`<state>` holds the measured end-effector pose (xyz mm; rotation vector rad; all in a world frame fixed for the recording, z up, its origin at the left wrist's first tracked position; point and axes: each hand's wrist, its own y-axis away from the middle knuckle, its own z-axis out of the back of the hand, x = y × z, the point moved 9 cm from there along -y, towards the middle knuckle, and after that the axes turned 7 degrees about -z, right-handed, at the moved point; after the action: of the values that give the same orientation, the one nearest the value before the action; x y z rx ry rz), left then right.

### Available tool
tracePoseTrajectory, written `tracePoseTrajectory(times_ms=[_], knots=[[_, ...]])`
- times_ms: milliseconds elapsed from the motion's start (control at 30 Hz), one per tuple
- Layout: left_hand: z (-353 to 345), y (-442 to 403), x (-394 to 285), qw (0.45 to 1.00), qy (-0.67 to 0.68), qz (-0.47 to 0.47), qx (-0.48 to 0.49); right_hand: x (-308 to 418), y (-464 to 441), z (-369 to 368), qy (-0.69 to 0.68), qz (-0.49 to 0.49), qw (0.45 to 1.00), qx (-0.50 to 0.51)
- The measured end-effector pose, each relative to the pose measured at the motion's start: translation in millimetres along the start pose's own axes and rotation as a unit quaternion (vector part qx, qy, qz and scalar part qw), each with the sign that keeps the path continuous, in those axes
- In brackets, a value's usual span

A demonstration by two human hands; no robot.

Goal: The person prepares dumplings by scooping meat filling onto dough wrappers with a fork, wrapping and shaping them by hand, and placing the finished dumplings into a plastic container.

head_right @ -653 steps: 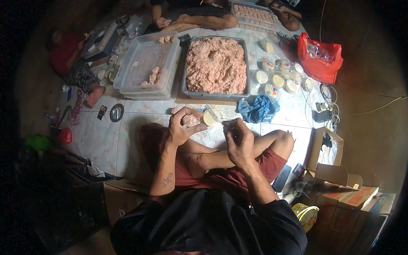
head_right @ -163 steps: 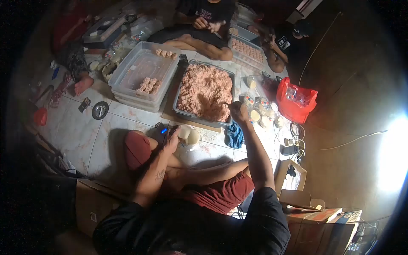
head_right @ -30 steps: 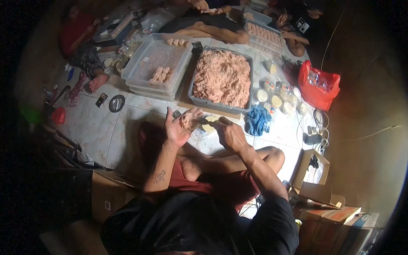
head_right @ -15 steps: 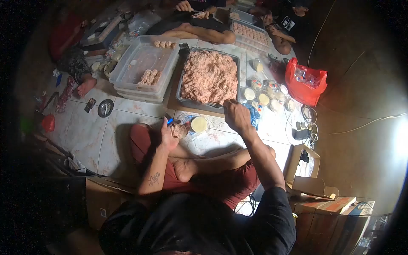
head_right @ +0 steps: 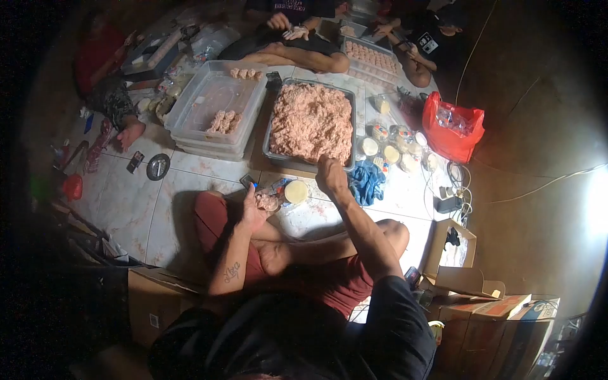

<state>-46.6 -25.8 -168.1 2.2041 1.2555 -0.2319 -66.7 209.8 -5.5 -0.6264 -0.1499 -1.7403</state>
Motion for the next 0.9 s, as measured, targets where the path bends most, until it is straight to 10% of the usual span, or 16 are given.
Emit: tracePoseTrajectory(times_ms=[300,900], knots=[[-4.9,4.7,-3.8,0.998,0.059,0.010,0.021,-4.6,9.3,38.4,-0.020,-0.052,0.988,-0.146],[-10.8,6.2,2.4,1.000,-0.013,0.018,0.015,32.0,-27.6,26.6,0.165,0.188,0.963,0.097]])
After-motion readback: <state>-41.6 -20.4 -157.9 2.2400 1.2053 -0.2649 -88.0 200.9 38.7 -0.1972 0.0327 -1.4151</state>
